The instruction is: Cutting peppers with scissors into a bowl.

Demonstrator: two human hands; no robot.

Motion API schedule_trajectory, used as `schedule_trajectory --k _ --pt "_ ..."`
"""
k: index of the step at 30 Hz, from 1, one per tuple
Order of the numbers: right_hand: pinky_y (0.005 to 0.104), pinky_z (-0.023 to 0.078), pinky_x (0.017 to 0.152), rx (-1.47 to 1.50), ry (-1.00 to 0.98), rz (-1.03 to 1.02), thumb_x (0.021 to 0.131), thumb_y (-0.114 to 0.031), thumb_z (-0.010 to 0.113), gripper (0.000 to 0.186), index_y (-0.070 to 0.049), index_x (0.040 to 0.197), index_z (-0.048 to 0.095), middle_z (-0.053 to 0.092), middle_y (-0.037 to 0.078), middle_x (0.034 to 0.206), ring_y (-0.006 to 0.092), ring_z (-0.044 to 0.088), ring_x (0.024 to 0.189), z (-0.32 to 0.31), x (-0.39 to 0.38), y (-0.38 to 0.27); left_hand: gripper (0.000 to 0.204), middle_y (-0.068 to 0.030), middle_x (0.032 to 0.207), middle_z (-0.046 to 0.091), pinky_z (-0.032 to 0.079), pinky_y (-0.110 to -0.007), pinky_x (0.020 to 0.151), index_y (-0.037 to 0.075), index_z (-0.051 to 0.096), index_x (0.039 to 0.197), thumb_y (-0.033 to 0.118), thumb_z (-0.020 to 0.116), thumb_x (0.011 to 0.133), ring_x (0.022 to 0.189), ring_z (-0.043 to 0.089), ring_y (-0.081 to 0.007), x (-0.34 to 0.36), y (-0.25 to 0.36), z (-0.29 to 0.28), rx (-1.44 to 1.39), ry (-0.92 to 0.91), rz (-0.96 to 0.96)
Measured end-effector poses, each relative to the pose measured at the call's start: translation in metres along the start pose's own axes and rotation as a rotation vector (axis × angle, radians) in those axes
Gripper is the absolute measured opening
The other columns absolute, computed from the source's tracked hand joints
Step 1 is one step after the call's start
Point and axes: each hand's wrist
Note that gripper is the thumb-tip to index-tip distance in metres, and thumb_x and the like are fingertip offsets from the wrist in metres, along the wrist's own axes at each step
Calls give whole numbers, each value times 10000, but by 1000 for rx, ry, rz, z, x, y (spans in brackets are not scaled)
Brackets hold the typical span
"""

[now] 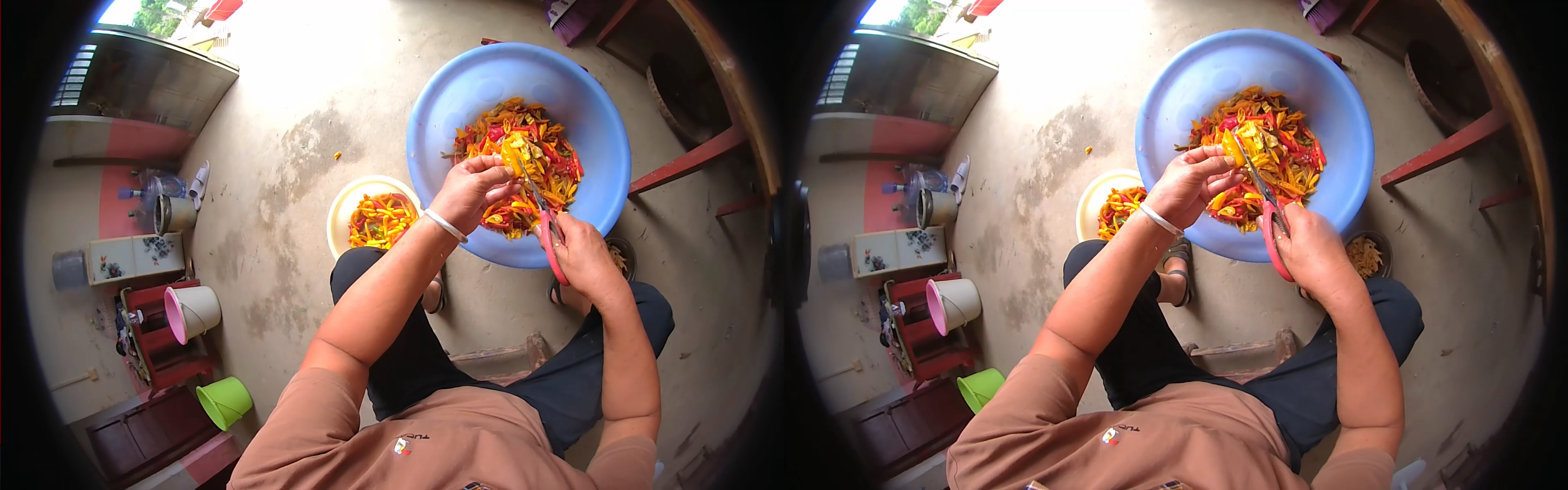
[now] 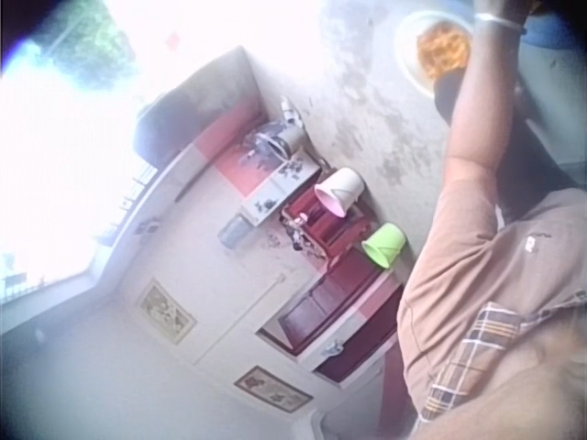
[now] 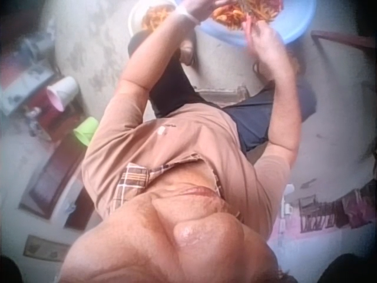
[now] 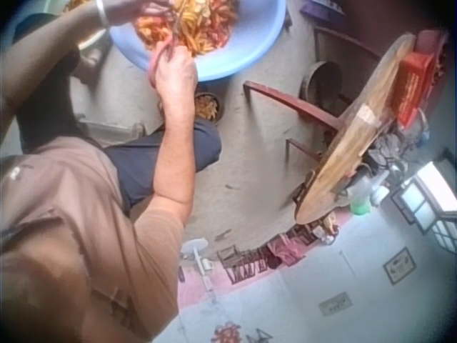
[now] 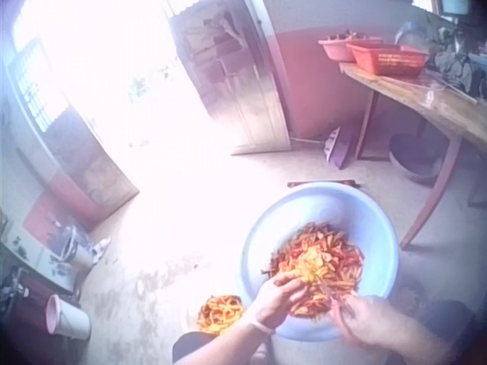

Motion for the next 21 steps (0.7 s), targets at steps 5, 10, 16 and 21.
schedule_trajectory --k 5,10,16,21 --pt "480 459 681 -60 9 16 870 -339 604 372 25 899 532 611 254 792 427 593 769 -6 -7 -13 147 -81 920 617 567 -273 816 21 533 966 -14 613 848 859 650 -192 1 1 -3 -118 78 37" --pt "485 465 685 -140 89 -46 862 -314 608 351 21 925 523 617 247 805 422 598 776 0 -6 -13 141 -85 923 621 568 -263 808 21 534 963 -5 617 852 851 649 -180 0 -2 0 -36 38 58" --pt "502 458 673 -215 113 -79 873 -246 585 280 25 880 513 608 262 795 436 590 793 2 -4 -11 125 -91 926 626 565 -261 800 6 548 943 5 628 846 828 654 -178 1 1 -1 -48 19 37" --pt "464 462 688 112 -54 -58 906 -253 563 292 39 914 542 608 257 805 432 584 791 3 -5 -8 126 -98 936 629 564 -269 807 -8 547 954 24 618 854 836 654 -180 2 3 -4 -70 -19 4"
Point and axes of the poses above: each hand's wrist, its own x-axis towards the middle knuckle, its own z-axis out of the palm, y = z × x
